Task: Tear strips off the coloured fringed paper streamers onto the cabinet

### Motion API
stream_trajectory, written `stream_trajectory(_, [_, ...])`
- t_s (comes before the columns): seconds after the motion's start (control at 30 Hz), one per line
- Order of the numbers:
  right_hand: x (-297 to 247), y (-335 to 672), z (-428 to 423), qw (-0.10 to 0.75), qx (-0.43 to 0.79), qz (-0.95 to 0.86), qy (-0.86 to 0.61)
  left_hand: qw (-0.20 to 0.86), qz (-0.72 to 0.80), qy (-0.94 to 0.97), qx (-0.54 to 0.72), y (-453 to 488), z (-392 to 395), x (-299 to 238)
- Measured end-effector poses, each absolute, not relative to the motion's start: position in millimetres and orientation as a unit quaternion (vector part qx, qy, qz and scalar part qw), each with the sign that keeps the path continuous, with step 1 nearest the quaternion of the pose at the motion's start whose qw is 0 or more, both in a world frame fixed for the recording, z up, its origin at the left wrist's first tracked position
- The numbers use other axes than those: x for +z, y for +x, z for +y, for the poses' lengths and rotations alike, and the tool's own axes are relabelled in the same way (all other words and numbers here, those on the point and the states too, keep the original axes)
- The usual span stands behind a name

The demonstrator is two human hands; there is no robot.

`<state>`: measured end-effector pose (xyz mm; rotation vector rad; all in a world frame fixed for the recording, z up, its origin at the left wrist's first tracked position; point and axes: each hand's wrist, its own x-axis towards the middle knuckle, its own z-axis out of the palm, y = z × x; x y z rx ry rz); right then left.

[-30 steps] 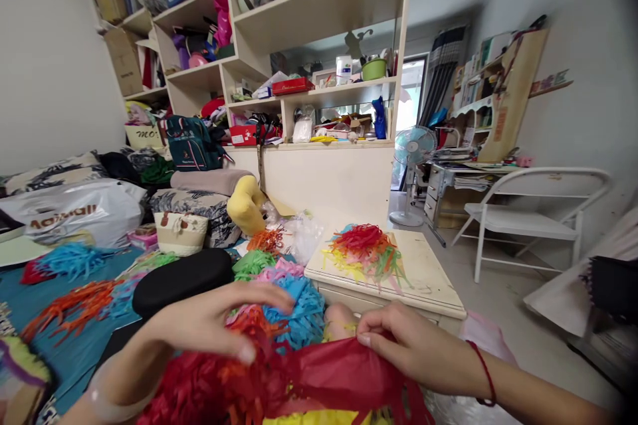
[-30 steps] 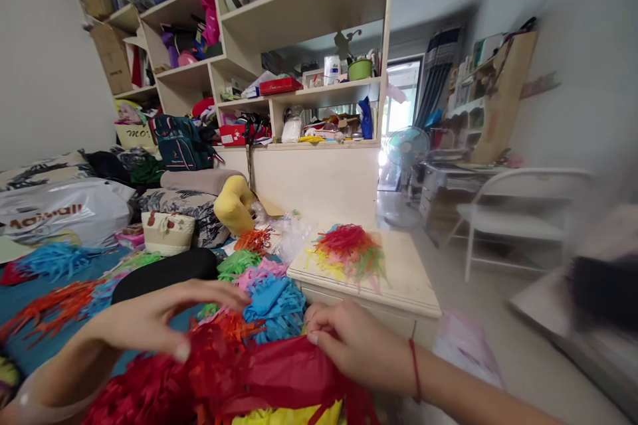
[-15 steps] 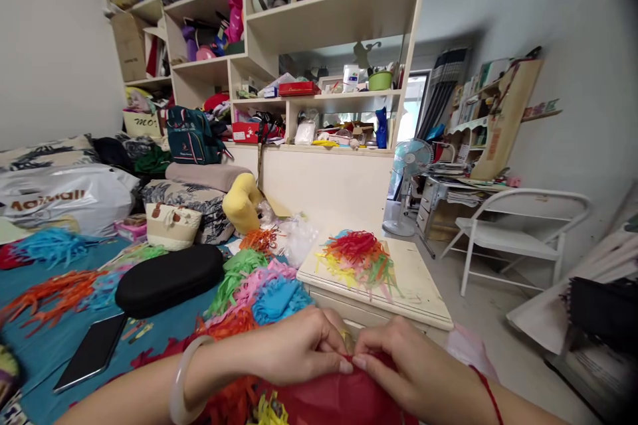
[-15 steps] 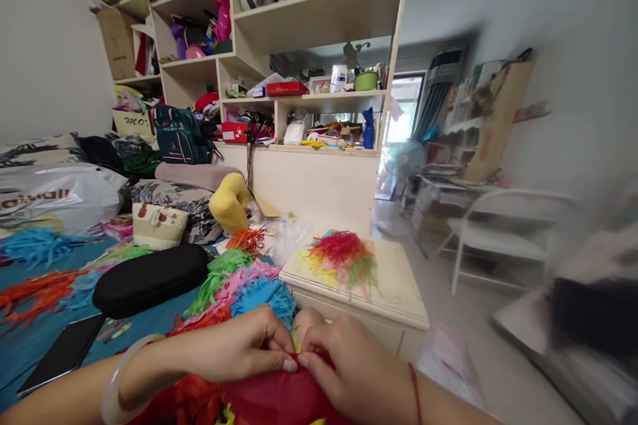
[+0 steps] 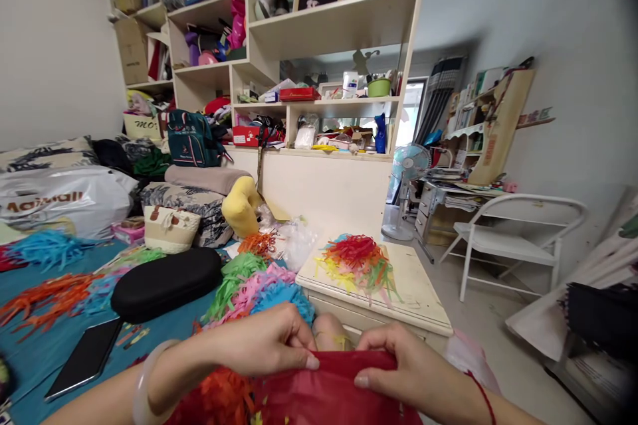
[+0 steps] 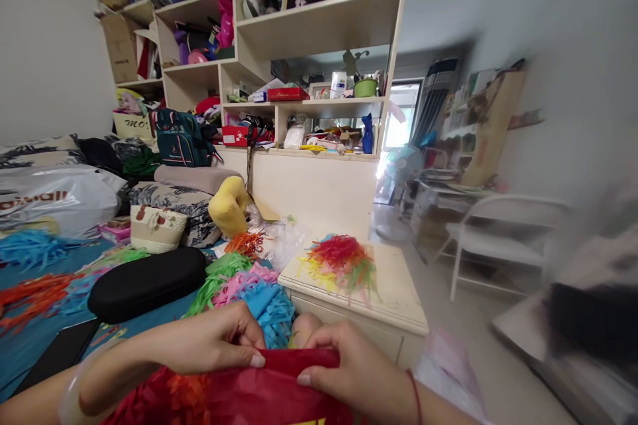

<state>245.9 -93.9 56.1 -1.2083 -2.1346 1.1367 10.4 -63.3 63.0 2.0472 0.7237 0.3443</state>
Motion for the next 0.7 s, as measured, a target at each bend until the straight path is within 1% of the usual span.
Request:
stream_trajectory(0.07, [54.7, 246.2, -94.8, 0.234, 0.414, -0.756, -0.451, 0.488, 0.276, 0.811, 0.168, 10.7, -64.6, 63.3])
stream_trajectory(0.13, [56.8, 246.3, -98.5, 0.253, 0.385, -0.765, -0.45, 0.514, 0.262, 0.789, 0.21, 15.5, -67.1, 59.5])
stream_trajectory(0.27, [60.1, 247.5, -108.5, 0.293, 0.318, -0.795, -0.426, 0.501, 0.288, 0.76, 0.297, 29.1, -74.2, 46.9])
stream_trajectory(0.33, [57.9, 250.0, -112.4, 0.296, 0.326, -0.792, -0.424, 0.494, 0.293, 0.754, 0.32, 30.6, -78.5, 43.7])
stream_trajectory(0.43, [51.2, 255.4, -116.8, 0.315, 0.328, -0.784, -0.423, 0.476, 0.29, 0.765, 0.322, 24.2, -86.7, 44.7])
stream_trajectory(0.6, [43.6, 263.3, -125.0, 0.388, 0.357, -0.784, -0.327, 0.452, 0.228, 0.774, 0.38, 8.7, -99.7, 46.7])
stream_trajectory(0.7, [42.7, 265.9, -130.1, 0.388, 0.387, -0.779, -0.306, 0.457, 0.183, 0.773, 0.4, 4.6, -102.8, 45.6])
